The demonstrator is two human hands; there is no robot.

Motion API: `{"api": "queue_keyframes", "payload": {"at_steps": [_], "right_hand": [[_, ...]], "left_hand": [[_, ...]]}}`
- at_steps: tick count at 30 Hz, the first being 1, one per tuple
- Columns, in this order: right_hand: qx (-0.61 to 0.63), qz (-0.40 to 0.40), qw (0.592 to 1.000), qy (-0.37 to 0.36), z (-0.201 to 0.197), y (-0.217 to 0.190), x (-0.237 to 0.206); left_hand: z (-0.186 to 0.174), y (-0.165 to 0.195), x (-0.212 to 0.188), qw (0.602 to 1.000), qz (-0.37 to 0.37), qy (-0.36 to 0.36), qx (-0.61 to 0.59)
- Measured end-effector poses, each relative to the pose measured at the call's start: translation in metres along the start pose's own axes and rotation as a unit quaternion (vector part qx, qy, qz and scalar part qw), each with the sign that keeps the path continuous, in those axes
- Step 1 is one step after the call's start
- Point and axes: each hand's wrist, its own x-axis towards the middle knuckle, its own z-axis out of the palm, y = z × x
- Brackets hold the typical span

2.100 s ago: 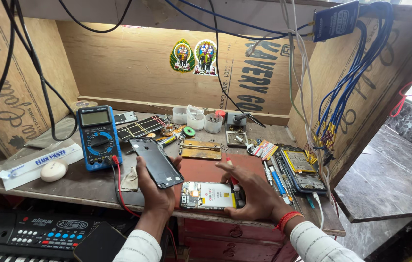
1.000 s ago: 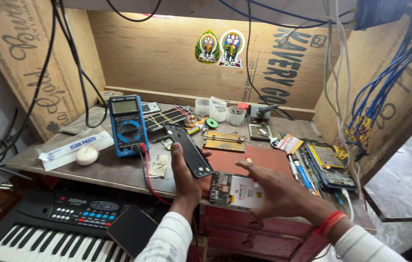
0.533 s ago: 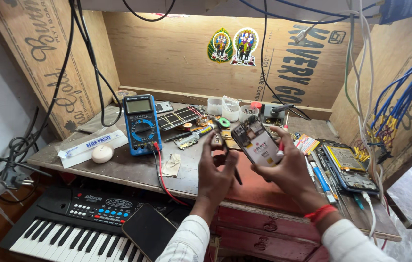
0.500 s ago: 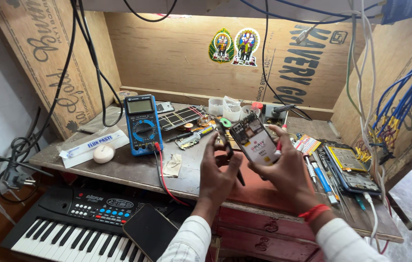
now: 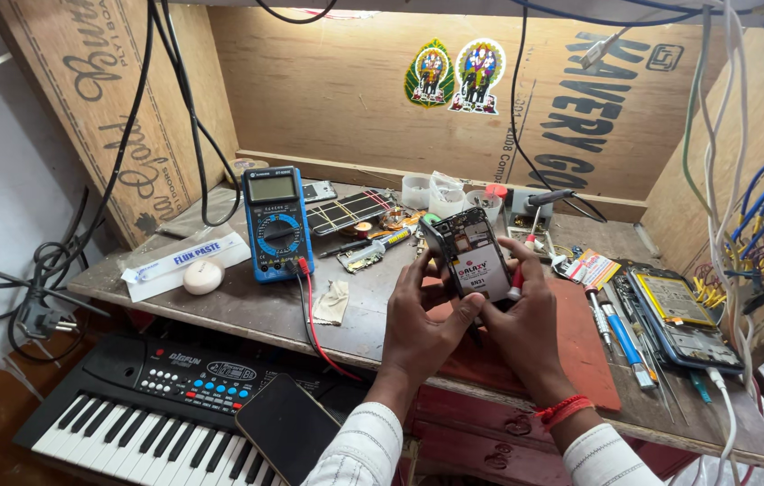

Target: The person works at a repair bench on a disassembled smartphone, prying at its internal components with a screwdriver and repositioning the phone body. They then handle the phone frame, press it together, and continue working on the exposed circuit board with the screwdriver.

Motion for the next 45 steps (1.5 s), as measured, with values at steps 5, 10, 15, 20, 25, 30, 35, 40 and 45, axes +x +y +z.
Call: {"api": "queue_keyframes", "payload": {"at_steps": [5,10,15,20,25,30,35,40,45], "right_hand": [[-0.012,-0.018,0.999,0.025,0.000,0.009,-0.002],[0.074,-0.040,0.996,0.016,0.000,0.017,-0.005],[0.184,-0.006,0.983,0.010,0.000,0.017,-0.002],[0.140,-0.014,0.990,-0.001,0.000,0.010,-0.004],[0.161,-0.023,0.987,-0.013,-0.002,0.010,-0.005],[0.152,-0.022,0.988,-0.033,-0.001,0.016,-0.006],[0.118,-0.062,0.991,-0.028,0.000,0.018,-0.007],[0.114,-0.062,0.991,-0.036,0.000,0.014,-0.007],[0.076,-0.089,0.993,-0.029,-0.001,0.009,-0.007]], "left_hand": [[0.000,-0.001,0.000,1.000,0.012,-0.002,-0.004],[-0.001,-0.001,0.000,1.000,0.003,-0.007,0.013],[-0.001,0.001,0.001,1.000,-0.006,-0.016,0.000],[0.001,0.002,0.001,1.000,0.009,-0.019,0.010],[0.001,-0.001,0.001,0.999,0.024,-0.003,0.024],[0.001,-0.004,0.000,0.998,0.028,0.006,0.053],[0.002,-0.003,0.000,0.999,0.009,0.010,0.031],[0.001,-0.002,0.001,0.999,0.010,0.010,0.035],[-0.001,-0.001,0.000,0.998,0.015,0.015,0.052]]}}
